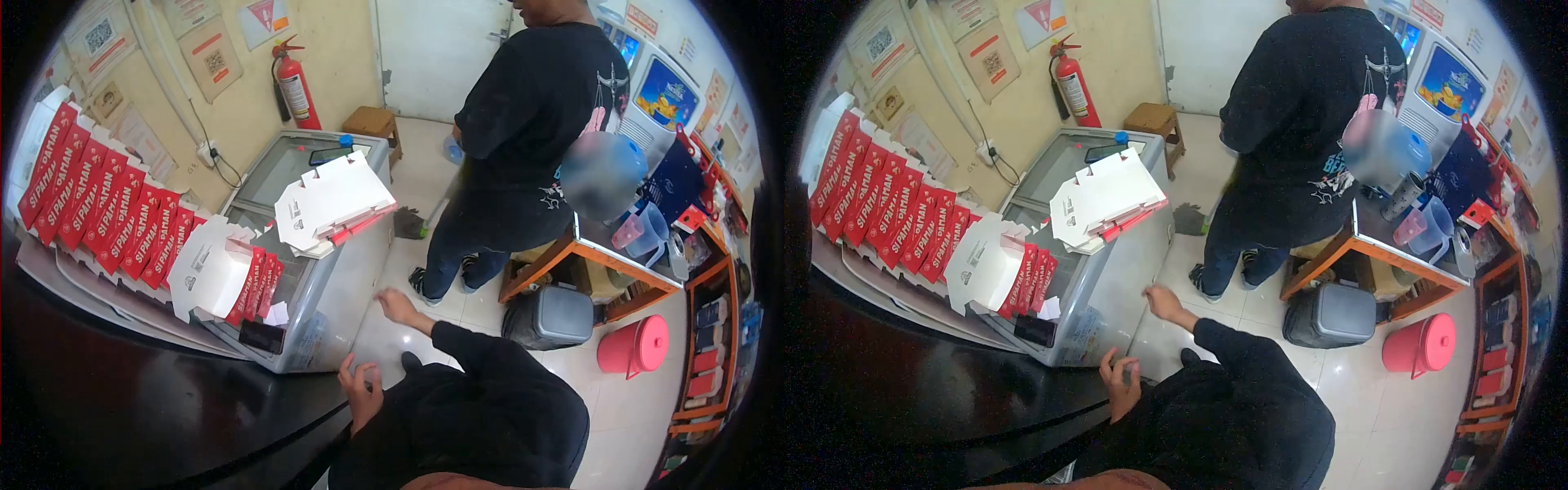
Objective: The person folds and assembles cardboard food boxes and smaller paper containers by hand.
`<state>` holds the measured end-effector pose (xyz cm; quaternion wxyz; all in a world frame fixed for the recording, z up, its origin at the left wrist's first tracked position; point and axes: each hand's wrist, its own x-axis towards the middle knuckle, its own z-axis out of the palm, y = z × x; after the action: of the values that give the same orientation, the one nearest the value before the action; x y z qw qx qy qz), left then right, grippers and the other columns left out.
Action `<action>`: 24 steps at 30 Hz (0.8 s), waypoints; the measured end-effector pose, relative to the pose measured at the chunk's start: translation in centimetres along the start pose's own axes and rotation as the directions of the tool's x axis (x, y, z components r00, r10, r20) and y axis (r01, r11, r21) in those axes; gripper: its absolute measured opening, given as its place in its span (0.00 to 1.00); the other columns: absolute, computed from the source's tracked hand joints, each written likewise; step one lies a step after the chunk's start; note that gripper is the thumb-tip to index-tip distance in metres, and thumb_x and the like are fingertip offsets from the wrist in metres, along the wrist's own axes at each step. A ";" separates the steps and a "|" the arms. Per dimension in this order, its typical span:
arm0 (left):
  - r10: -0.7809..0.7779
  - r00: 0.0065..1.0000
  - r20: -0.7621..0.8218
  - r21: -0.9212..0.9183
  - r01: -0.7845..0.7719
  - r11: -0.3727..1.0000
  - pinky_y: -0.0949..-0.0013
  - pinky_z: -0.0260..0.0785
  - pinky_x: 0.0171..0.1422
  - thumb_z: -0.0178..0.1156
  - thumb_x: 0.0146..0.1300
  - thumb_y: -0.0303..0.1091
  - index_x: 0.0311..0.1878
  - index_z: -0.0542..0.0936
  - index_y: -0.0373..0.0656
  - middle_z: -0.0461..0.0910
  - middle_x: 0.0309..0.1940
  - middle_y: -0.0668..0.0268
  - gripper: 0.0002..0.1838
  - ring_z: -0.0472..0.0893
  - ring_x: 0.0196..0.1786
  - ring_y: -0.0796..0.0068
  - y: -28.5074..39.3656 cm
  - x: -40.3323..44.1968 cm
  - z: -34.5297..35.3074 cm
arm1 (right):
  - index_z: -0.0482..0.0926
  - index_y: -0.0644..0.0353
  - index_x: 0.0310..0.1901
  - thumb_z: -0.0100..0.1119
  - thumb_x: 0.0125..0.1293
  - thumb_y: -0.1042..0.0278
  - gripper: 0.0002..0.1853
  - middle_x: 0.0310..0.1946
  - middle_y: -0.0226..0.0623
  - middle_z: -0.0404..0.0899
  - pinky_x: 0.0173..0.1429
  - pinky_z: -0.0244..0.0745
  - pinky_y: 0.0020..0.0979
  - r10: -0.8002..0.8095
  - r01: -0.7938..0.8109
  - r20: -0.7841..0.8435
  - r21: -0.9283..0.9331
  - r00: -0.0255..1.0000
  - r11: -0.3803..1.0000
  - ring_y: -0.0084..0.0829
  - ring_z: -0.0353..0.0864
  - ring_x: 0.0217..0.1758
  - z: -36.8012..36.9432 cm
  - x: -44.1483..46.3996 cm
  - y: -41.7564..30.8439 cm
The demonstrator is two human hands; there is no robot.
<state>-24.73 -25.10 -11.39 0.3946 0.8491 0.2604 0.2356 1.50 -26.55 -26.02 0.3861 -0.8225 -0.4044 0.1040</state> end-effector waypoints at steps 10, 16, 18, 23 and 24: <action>-0.042 0.998 0.050 -0.107 0.047 0.993 0.52 0.63 0.64 0.61 0.65 0.34 0.43 0.82 0.46 0.68 0.60 0.50 0.07 0.67 0.63 0.49 -2.9 1.5 1.3 | 0.77 0.56 0.51 0.55 0.61 0.75 0.15 0.52 0.45 0.73 0.59 0.69 0.44 -0.331 0.203 -0.345 -0.358 0.878 0.911 0.49 0.70 0.59 -8.9 19.0 -3.7; -0.011 1.000 0.009 -0.098 0.012 0.995 0.51 0.61 0.66 0.62 0.63 0.32 0.41 0.83 0.46 0.72 0.56 0.50 0.05 0.70 0.61 0.48 -3.4 1.7 1.2 | 0.80 0.48 0.52 0.53 0.65 0.68 0.15 0.53 0.39 0.79 0.61 0.71 0.44 0.010 0.085 0.146 -0.631 0.989 0.771 0.42 0.76 0.60 -10.1 22.4 -2.0; -0.105 0.994 0.013 -0.124 0.106 0.987 0.51 0.61 0.65 0.62 0.63 0.32 0.41 0.83 0.45 0.72 0.56 0.50 0.05 0.70 0.61 0.48 -2.8 1.4 1.2 | 0.83 0.45 0.51 0.52 0.65 0.67 0.15 0.49 0.39 0.83 0.60 0.73 0.43 -0.030 0.072 0.081 -0.593 0.996 0.802 0.40 0.81 0.55 -9.9 22.2 -1.6; -0.034 0.997 0.068 -0.115 0.041 0.993 0.51 0.61 0.64 0.63 0.63 0.31 0.42 0.82 0.45 0.72 0.56 0.51 0.06 0.70 0.60 0.49 -3.0 1.8 1.1 | 0.86 0.45 0.47 0.55 0.64 0.64 0.13 0.43 0.39 0.86 0.53 0.78 0.43 0.038 -0.010 0.071 -0.367 0.997 0.930 0.42 0.85 0.47 -11.3 23.4 -0.8; -0.064 0.995 0.071 -0.119 0.072 0.990 0.51 0.61 0.64 0.63 0.63 0.31 0.42 0.82 0.45 0.72 0.56 0.51 0.06 0.70 0.60 0.49 -2.7 1.7 0.9 | 0.86 0.45 0.47 0.56 0.63 0.63 0.13 0.43 0.39 0.86 0.52 0.78 0.42 0.091 -0.054 0.100 -0.324 0.991 0.945 0.43 0.85 0.47 -11.3 23.9 -0.5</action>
<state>-23.64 -23.03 -13.70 0.4618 0.8217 0.2609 0.2087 22.24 -14.71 -14.62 0.2197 -0.8814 -0.4067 0.0977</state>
